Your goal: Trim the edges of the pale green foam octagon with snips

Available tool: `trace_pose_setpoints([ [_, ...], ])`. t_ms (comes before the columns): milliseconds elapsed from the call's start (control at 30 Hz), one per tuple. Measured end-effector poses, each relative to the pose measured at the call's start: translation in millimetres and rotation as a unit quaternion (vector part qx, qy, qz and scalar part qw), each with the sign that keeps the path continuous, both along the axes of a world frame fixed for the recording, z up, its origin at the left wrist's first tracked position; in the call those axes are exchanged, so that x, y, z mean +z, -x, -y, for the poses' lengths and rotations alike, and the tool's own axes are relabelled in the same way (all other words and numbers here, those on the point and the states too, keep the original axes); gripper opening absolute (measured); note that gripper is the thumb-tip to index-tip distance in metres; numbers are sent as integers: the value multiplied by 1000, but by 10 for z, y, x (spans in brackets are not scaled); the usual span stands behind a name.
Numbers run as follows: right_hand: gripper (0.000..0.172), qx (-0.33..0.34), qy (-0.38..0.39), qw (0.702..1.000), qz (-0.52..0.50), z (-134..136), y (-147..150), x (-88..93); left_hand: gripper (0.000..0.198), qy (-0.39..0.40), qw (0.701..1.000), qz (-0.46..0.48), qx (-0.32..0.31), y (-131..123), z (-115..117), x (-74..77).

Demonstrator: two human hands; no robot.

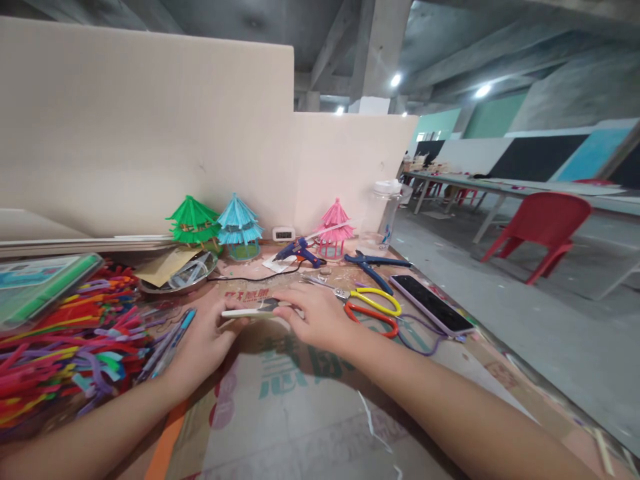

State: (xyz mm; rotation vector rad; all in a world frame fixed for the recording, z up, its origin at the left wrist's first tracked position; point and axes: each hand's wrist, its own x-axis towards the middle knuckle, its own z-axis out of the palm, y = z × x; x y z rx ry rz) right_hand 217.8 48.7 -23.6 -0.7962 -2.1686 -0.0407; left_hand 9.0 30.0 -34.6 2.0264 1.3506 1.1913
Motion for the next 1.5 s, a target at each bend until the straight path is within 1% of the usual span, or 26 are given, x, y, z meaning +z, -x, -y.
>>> trace_pose_setpoints([
  [100,28,2,-5,1000,29,42,8,9,10,-8,1000,-25,-1,-9,31,40],
  [200,27,6,-4,999,45,61,9,12,9,-7,1000,-28,10,-14,41,56],
  [467,29,16,6,999,29,57,27,24,5,-10,999,-29,18,-28,59,82],
  [633,29,11,0,1000,25,53,30,22,3,-7,999,-24,24,-32,59,77],
  [867,32,10,-13,1000,23,56,36,30,5,-5,1000,-18,12,-25,43,50],
  [1033,31,4,-16,1000,27,62,40,36,6,2,1000,-10,4,-24,34,40],
  [1167,30,-3,-5,1000,30,54,32,25,7,11,1000,-8,2,-24,38,43],
  [1367,26,6,37,999,-9,19,12,13,5,0,1000,-8,15,-19,28,26],
  [1500,26,-1,26,1000,-2,37,20,17,10,9,999,-32,6,-29,64,76],
])
